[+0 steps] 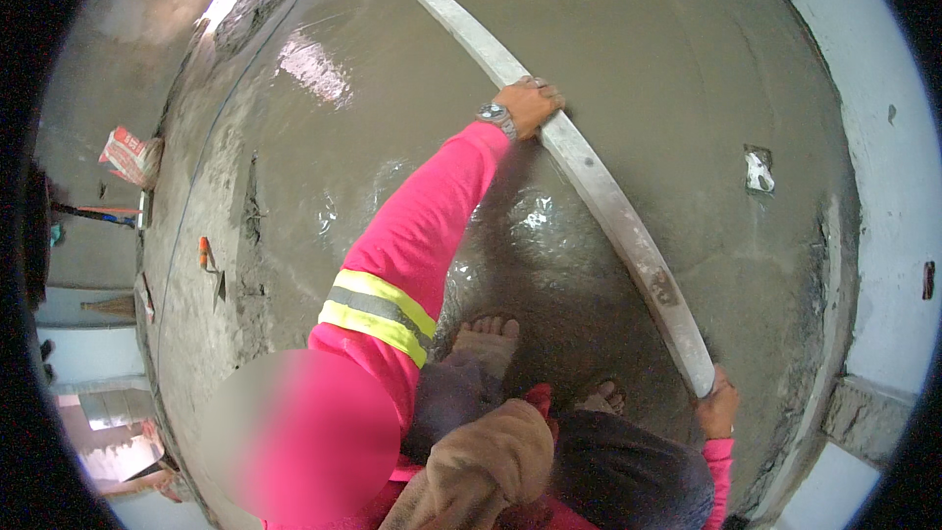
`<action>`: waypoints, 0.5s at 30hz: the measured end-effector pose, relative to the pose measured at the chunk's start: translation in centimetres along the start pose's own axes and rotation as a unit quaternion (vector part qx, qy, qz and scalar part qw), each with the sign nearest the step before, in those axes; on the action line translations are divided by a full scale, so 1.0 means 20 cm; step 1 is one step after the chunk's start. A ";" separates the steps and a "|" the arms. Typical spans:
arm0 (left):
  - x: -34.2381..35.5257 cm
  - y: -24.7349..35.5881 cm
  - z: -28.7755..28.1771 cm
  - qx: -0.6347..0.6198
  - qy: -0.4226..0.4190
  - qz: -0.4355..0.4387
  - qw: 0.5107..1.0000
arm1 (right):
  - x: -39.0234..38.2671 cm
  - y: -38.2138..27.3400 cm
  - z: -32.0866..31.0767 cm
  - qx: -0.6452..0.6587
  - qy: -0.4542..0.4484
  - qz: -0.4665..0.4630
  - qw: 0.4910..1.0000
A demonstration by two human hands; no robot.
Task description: The person uses a long straight edge to level wet concrete on a floor. They drag the tool across the surface to remove excess material and create a flat plane, occasionally adjusting the tool's position to cover different areas.
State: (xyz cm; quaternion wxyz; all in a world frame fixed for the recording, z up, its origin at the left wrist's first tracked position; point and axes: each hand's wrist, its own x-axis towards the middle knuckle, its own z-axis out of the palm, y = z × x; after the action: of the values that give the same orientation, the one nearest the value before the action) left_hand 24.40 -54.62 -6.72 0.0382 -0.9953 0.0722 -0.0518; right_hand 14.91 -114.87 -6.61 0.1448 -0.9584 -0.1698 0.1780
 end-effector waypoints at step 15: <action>0.12 0.26 -0.07 -0.004 0.029 0.081 0.996 | -0.27 -0.01 -0.08 0.043 0.024 0.057 0.997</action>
State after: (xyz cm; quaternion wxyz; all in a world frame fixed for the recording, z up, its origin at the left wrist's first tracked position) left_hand 25.94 -60.30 -5.60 0.0365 -0.9843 0.1542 -0.0773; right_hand 10.65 -116.99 -3.57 0.1793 -0.9634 -0.1033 0.1704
